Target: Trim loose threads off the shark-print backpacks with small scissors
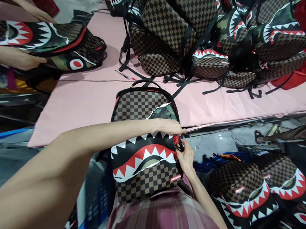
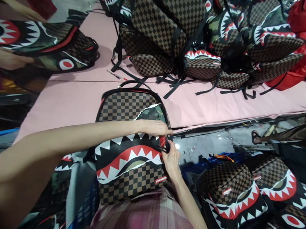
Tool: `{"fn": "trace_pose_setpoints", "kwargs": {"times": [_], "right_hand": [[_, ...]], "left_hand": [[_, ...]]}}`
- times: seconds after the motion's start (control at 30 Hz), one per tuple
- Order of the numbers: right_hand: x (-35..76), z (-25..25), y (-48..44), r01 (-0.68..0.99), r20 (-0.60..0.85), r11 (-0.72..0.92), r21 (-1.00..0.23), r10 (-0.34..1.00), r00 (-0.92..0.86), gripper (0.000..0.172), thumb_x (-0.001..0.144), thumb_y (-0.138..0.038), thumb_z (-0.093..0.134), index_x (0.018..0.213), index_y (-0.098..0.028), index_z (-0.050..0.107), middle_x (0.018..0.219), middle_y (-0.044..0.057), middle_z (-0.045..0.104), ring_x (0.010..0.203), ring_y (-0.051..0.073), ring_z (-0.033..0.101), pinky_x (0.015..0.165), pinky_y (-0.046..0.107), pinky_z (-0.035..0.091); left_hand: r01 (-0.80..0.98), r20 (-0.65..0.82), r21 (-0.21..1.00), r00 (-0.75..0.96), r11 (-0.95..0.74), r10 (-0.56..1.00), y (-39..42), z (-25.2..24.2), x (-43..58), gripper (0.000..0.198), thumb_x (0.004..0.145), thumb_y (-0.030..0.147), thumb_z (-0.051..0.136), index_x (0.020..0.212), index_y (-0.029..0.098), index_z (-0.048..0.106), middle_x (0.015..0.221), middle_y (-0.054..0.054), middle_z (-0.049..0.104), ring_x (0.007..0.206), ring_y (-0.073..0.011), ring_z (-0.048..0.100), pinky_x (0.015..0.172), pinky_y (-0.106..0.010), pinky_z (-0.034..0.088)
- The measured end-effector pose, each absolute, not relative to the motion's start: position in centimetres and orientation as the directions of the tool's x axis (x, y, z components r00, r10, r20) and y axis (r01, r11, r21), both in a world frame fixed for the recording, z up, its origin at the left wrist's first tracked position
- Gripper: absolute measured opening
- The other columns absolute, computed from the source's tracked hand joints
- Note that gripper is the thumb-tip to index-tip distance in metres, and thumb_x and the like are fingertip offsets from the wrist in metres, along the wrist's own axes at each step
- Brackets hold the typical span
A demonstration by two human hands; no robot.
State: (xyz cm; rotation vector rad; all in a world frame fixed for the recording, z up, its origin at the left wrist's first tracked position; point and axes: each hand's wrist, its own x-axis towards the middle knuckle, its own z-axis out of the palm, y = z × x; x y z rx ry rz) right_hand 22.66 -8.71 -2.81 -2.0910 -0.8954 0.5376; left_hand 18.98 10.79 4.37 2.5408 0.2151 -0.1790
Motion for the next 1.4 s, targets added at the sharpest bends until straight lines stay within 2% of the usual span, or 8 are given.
{"fn": "trace_pose_setpoints", "kwargs": {"times": [0.13, 0.37, 0.57, 0.67, 0.87, 1.0, 1.1, 1.4], "right_hand": [[24.0, -2.9, -8.4, 0.101, -0.229, -0.344, -0.934, 0.789, 0.570, 0.026, 0.074, -0.030, 0.050, 0.089, -0.016, 0.065, 0.075, 0.002, 0.065, 0.066, 0.016, 0.056, 0.064, 0.027, 0.043], [25.3, -4.8, -8.6, -0.141, -0.333, -0.302, -0.943, 0.816, 0.473, 0.021, 0.073, -0.035, 0.053, 0.071, -0.015, 0.061, 0.049, -0.006, 0.044, 0.042, 0.007, 0.032, 0.044, 0.020, 0.028], [25.2, -5.1, -8.6, -0.213, -0.357, -0.290, -0.933, 0.818, 0.450, 0.021, 0.074, -0.034, 0.055, 0.077, -0.015, 0.064, 0.052, -0.005, 0.048, 0.042, 0.007, 0.034, 0.043, 0.020, 0.029], [25.4, -4.5, -8.9, -0.131, -0.299, -0.269, -0.954, 0.846, 0.442, 0.024, 0.075, -0.032, 0.056, 0.087, -0.015, 0.068, 0.064, 0.000, 0.061, 0.056, 0.011, 0.051, 0.055, 0.024, 0.042], [28.1, -3.3, -7.9, -0.037, -0.270, -0.281, -0.959, 0.863, 0.426, 0.029, 0.070, -0.037, 0.064, 0.091, -0.018, 0.070, 0.090, 0.008, 0.071, 0.084, 0.023, 0.064, 0.081, 0.039, 0.048], [31.1, -1.6, -4.3, 0.147, -0.143, -0.274, -0.950, 0.805, 0.576, 0.034, 0.074, -0.041, 0.060, 0.097, -0.018, 0.068, 0.095, 0.008, 0.070, 0.088, 0.022, 0.064, 0.082, 0.037, 0.047], [31.5, -0.3, -1.5, 0.399, -0.052, -0.359, -0.844, 0.795, 0.605, 0.047, 0.075, -0.046, 0.058, 0.114, -0.020, 0.059, 0.104, 0.008, 0.067, 0.092, 0.023, 0.062, 0.083, 0.037, 0.045], [29.0, -0.1, 1.5, 0.804, 0.266, -0.305, -0.511, 0.833, 0.485, 0.023, 0.089, -0.029, 0.044, 0.103, -0.016, 0.058, 0.097, 0.008, 0.062, 0.088, 0.019, 0.057, 0.071, 0.028, 0.041]], "left_hand": [[0.049, -0.338, 0.592, 0.921, -0.805, -0.193, 10.6, 5.1, 21.0, 0.014, 0.066, 0.012, 0.057, 0.065, 0.025, 0.063, 0.064, 0.001, 0.066, 0.065, -0.0148, 0.054, 0.070, -0.024, 0.036], [0.027, -0.287, 0.620, 0.938, -0.784, -0.195, 10.4, 3.2, 22.8, 0.018, 0.067, 0.016, 0.061, 0.050, 0.023, 0.060, 0.049, 0.004, 0.060, 0.051, -0.0108, 0.046, 0.070, -0.024, 0.031], [0.042, -0.282, 0.597, 0.946, -0.801, -0.161, 10.7, 2.7, 22.8, 0.017, 0.068, 0.014, 0.060, 0.054, 0.023, 0.062, 0.054, 0.003, 0.062, 0.058, -0.0124, 0.052, 0.080, -0.026, 0.032], [0.023, -0.231, 0.590, 0.963, -0.807, -0.141, 10.3, 2.7, 20.9, 0.017, 0.076, 0.017, 0.054, 0.066, 0.025, 0.065, 0.076, 0.000, 0.069, 0.089, -0.0157, 0.058, 0.094, -0.027, 0.029], [0.028, 0.044, 0.670, 0.996, -0.742, 0.077, 7.8, 0.5, 13.3, 0.032, 0.088, 0.022, 0.043, 0.115, 0.024, 0.059, 0.138, -0.005, 0.045, 0.135, -0.0208, 0.026, 0.110, -0.043, 0.019], [0.267, 0.022, 0.736, 0.909, -0.622, 0.417, 10.1, -0.3, 12.3, 0.027, 0.089, 0.030, 0.043, 0.101, 0.023, 0.066, 0.112, -0.003, 0.064, 0.107, -0.0161, 0.056, 0.094, -0.029, 0.042], [0.607, 0.061, 0.566, 0.644, -0.558, 0.762, 13.2, 0.1, 14.3, 0.027, 0.089, 0.034, 0.044, 0.099, 0.023, 0.066, 0.101, -0.002, 0.066, 0.096, -0.0162, 0.058, 0.087, -0.027, 0.044], [0.779, -0.085, 0.255, 0.608, -0.572, 0.790, 14.8, 0.6, 18.7, 0.025, 0.088, 0.032, 0.045, 0.088, 0.015, 0.063, 0.092, -0.009, 0.062, 0.093, -0.0219, 0.058, 0.071, -0.027, 0.045]]}}
